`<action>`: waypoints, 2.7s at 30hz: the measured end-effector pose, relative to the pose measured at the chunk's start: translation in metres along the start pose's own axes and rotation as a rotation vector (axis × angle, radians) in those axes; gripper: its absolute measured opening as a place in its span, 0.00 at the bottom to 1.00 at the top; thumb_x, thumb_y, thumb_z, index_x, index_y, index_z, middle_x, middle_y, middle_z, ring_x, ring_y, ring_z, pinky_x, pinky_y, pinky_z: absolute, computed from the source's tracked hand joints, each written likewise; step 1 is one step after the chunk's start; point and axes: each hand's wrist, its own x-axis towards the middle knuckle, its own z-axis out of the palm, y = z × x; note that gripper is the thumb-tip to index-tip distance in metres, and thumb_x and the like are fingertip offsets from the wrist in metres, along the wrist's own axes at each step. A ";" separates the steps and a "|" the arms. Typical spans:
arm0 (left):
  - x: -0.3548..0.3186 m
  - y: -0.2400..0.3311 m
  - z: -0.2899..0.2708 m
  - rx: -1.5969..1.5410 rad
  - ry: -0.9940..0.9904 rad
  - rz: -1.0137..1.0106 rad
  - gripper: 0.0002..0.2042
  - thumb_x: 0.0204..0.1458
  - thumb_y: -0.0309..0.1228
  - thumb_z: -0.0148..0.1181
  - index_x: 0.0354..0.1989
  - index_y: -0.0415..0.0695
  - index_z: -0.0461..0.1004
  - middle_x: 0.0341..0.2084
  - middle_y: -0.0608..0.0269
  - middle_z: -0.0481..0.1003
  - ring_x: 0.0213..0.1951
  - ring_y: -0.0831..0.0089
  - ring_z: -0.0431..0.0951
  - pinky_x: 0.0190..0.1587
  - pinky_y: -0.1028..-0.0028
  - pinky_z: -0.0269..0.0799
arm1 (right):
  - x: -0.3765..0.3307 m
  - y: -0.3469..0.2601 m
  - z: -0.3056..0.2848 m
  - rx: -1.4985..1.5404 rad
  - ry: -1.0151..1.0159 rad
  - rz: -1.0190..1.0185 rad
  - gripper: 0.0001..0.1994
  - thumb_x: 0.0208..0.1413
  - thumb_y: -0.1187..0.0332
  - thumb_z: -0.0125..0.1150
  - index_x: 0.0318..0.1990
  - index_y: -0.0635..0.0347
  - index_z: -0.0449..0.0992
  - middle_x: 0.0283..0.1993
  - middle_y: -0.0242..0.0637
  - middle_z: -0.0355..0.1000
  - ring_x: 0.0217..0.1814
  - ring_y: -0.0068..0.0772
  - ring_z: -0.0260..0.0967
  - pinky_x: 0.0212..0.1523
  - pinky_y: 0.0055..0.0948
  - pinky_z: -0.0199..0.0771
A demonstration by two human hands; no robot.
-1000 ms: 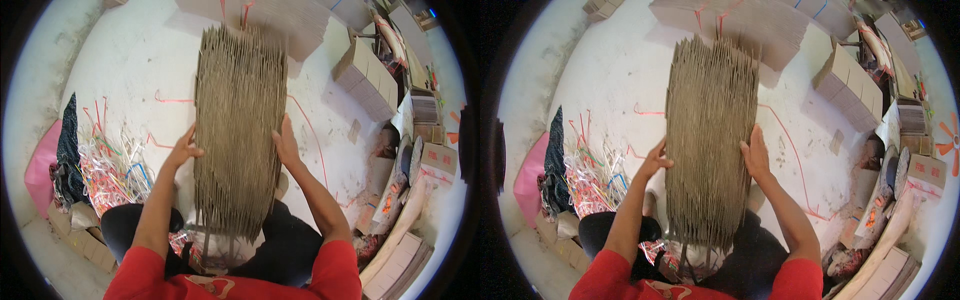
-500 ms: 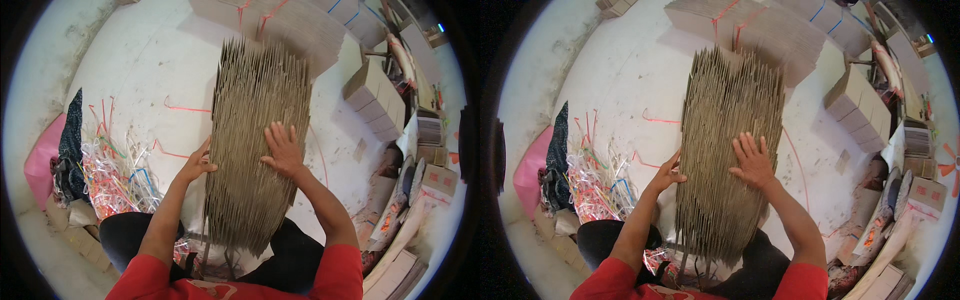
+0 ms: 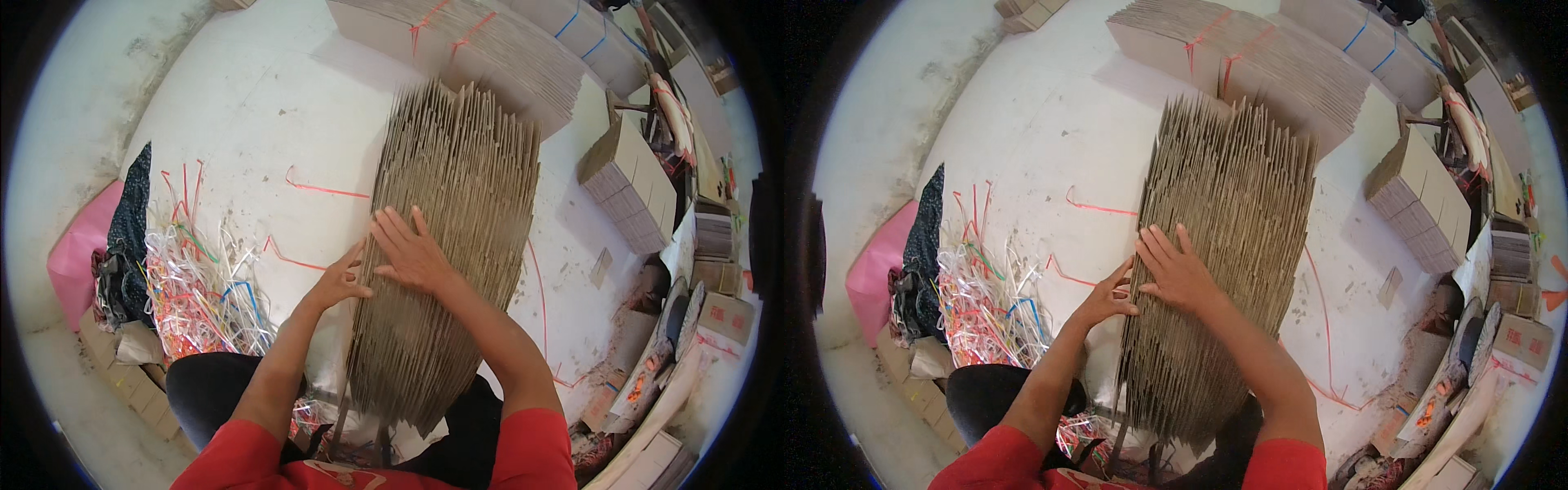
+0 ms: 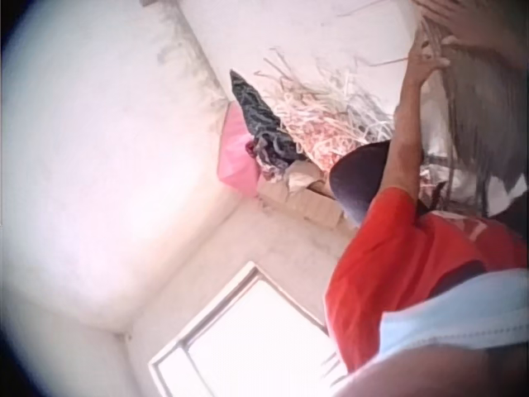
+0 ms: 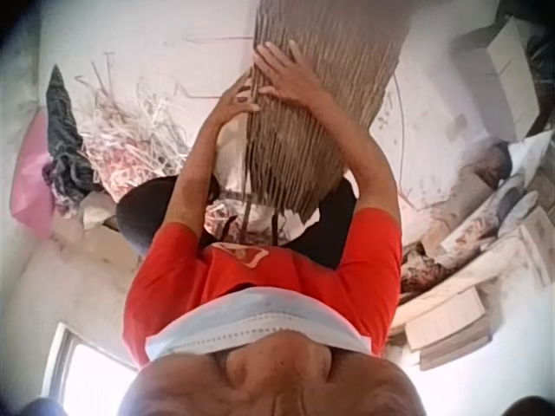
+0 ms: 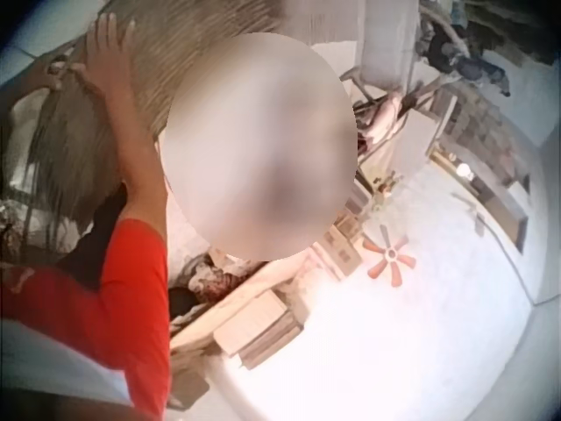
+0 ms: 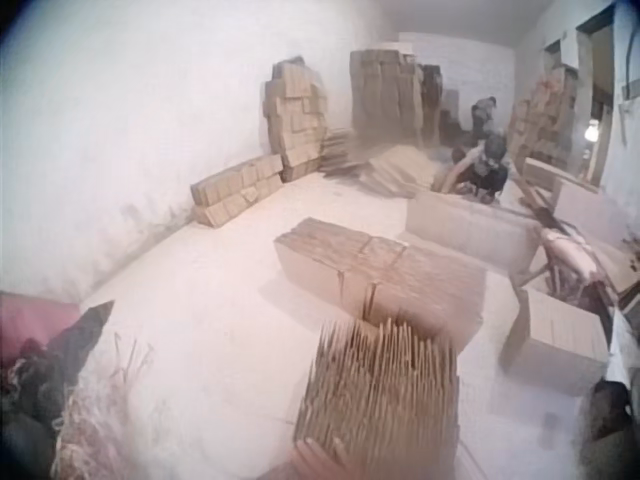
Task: The person sits on the floor and ties a stack of flat cardboard pieces with a red plastic strap. They then retrieve scissors, cut the strap, and move the bundle aside. The person repeats the process with another stack of cardboard.
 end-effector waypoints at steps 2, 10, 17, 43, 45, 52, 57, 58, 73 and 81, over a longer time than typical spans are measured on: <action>-0.002 0.000 0.000 0.004 0.039 -0.010 0.48 0.33 0.29 0.70 0.66 0.52 0.47 0.61 0.59 0.55 0.55 0.61 0.62 0.49 0.68 0.65 | 0.004 0.002 -0.002 -0.011 -0.017 -0.001 0.39 0.51 0.40 0.42 0.62 0.62 0.53 0.67 0.43 0.47 0.71 0.40 0.38 0.67 0.53 0.28; -0.013 -0.002 -0.022 -0.105 0.184 0.012 0.45 0.36 0.24 0.64 0.66 0.52 0.46 0.58 0.59 0.59 0.45 0.67 0.67 0.44 0.75 0.69 | -0.003 0.003 -0.002 0.001 0.004 -0.009 0.37 0.53 0.42 0.41 0.62 0.63 0.53 0.67 0.46 0.47 0.71 0.40 0.36 0.67 0.53 0.28; -0.005 0.011 -0.003 0.581 0.421 -0.010 0.47 0.36 0.42 0.68 0.66 0.52 0.46 0.51 0.55 0.67 0.41 0.63 0.69 0.42 0.72 0.68 | -0.003 0.002 -0.002 0.011 -0.026 0.014 0.38 0.53 0.42 0.42 0.63 0.62 0.52 0.67 0.43 0.46 0.71 0.39 0.36 0.67 0.53 0.27; 0.022 0.027 0.016 0.735 0.412 0.313 0.33 0.43 0.19 0.52 0.62 0.38 0.51 0.39 0.40 0.69 0.41 0.46 0.69 0.44 0.58 0.66 | -0.003 0.003 0.000 0.037 0.039 -0.008 0.37 0.51 0.45 0.49 0.61 0.64 0.54 0.66 0.46 0.47 0.71 0.41 0.37 0.67 0.53 0.27; 0.025 0.025 0.017 0.767 0.366 0.268 0.33 0.43 0.21 0.53 0.61 0.37 0.51 0.39 0.40 0.69 0.41 0.46 0.69 0.44 0.58 0.66 | -0.004 0.003 0.000 0.039 0.033 -0.002 0.38 0.50 0.44 0.49 0.61 0.64 0.54 0.66 0.47 0.47 0.71 0.41 0.37 0.67 0.53 0.27; 0.024 0.021 0.014 0.828 0.319 0.323 0.31 0.44 0.21 0.51 0.60 0.35 0.51 0.40 0.39 0.68 0.41 0.45 0.69 0.44 0.57 0.66 | -0.003 0.005 0.004 0.037 0.016 0.011 0.40 0.49 0.43 0.48 0.61 0.67 0.53 0.66 0.47 0.48 0.71 0.41 0.38 0.67 0.53 0.27; 0.022 0.027 0.014 0.852 0.337 0.244 0.30 0.43 0.20 0.50 0.60 0.34 0.52 0.41 0.38 0.68 0.44 0.46 0.68 0.45 0.57 0.66 | -0.003 0.006 0.005 0.025 0.028 -0.002 0.40 0.49 0.42 0.48 0.61 0.68 0.54 0.66 0.47 0.49 0.71 0.41 0.38 0.67 0.53 0.28; 0.020 0.029 0.015 0.852 0.353 0.219 0.31 0.43 0.20 0.50 0.60 0.34 0.52 0.42 0.38 0.68 0.44 0.46 0.68 0.45 0.57 0.66 | -0.003 0.006 0.004 0.023 0.034 -0.008 0.40 0.49 0.42 0.48 0.60 0.68 0.54 0.65 0.47 0.49 0.71 0.41 0.38 0.67 0.53 0.29; 0.029 0.029 -0.012 0.448 0.193 0.202 0.34 0.37 0.27 0.66 0.57 0.38 0.62 0.44 0.52 0.73 0.34 0.68 0.72 0.40 0.71 0.70 | -0.005 0.007 0.002 0.066 0.029 -0.018 0.41 0.47 0.43 0.51 0.61 0.66 0.53 0.66 0.47 0.48 0.71 0.42 0.37 0.68 0.52 0.29; 0.019 0.038 -0.019 0.361 0.336 0.196 0.33 0.37 0.26 0.63 0.57 0.36 0.61 0.42 0.47 0.73 0.39 0.61 0.75 0.43 0.70 0.71 | -0.006 0.007 0.002 -0.006 -0.016 -0.006 0.41 0.49 0.40 0.45 0.61 0.68 0.54 0.66 0.46 0.48 0.71 0.41 0.36 0.68 0.53 0.26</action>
